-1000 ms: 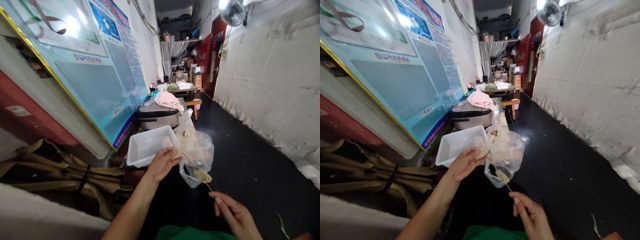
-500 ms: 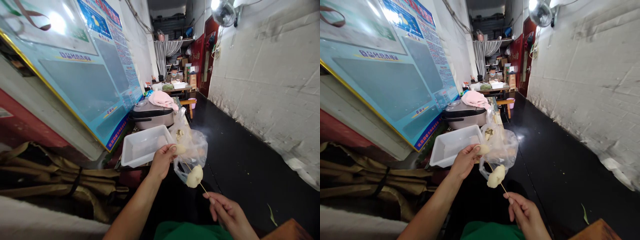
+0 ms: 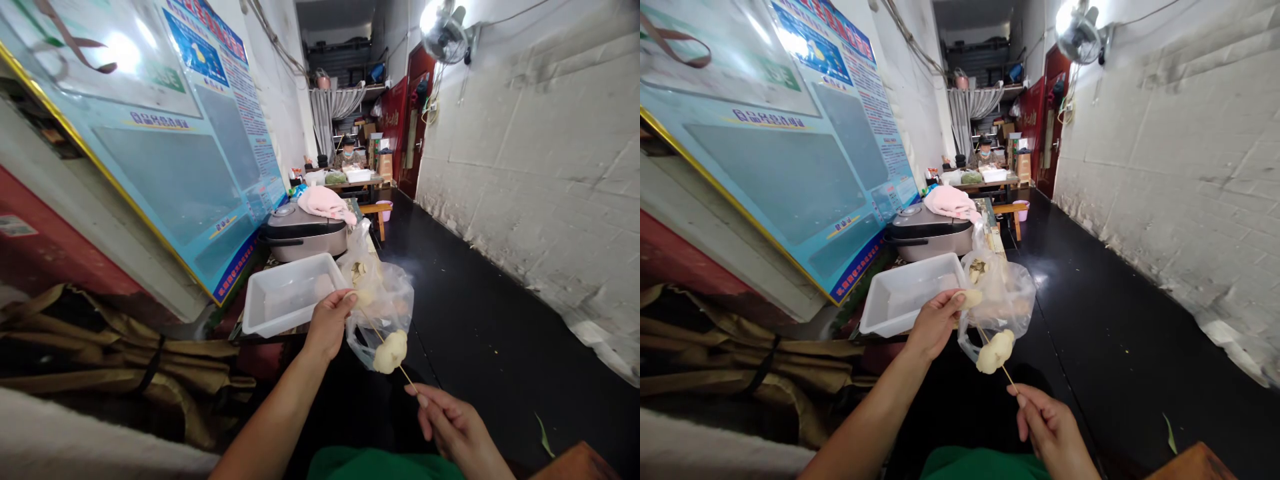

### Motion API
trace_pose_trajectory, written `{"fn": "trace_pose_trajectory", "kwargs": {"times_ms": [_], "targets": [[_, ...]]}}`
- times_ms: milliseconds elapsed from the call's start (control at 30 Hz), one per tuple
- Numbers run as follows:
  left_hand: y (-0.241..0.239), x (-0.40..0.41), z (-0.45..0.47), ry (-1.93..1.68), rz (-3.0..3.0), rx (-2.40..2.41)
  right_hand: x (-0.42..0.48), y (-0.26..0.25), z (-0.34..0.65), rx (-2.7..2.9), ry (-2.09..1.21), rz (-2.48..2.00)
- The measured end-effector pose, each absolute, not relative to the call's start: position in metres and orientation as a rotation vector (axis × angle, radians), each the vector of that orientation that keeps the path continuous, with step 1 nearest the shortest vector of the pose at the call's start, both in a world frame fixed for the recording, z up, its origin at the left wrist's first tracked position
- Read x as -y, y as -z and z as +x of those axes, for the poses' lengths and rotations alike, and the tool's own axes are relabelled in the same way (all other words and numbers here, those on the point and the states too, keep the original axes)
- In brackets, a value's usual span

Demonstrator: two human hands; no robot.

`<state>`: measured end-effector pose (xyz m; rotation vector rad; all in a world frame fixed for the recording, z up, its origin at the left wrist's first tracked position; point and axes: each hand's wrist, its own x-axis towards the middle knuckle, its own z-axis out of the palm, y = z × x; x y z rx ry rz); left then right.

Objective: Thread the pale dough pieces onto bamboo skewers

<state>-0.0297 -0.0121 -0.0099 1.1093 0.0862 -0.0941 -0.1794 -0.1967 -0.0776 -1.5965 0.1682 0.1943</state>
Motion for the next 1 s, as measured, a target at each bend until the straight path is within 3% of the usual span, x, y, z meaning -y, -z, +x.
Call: {"fn": "trace_pose_trajectory", "kwargs": {"times_ms": [1000], "targets": [[0.005, 0.027, -0.032, 0.064, 1.151, -0.045, 0.203, 0.073, -0.184, -0.175, -0.163, -1.59]]}}
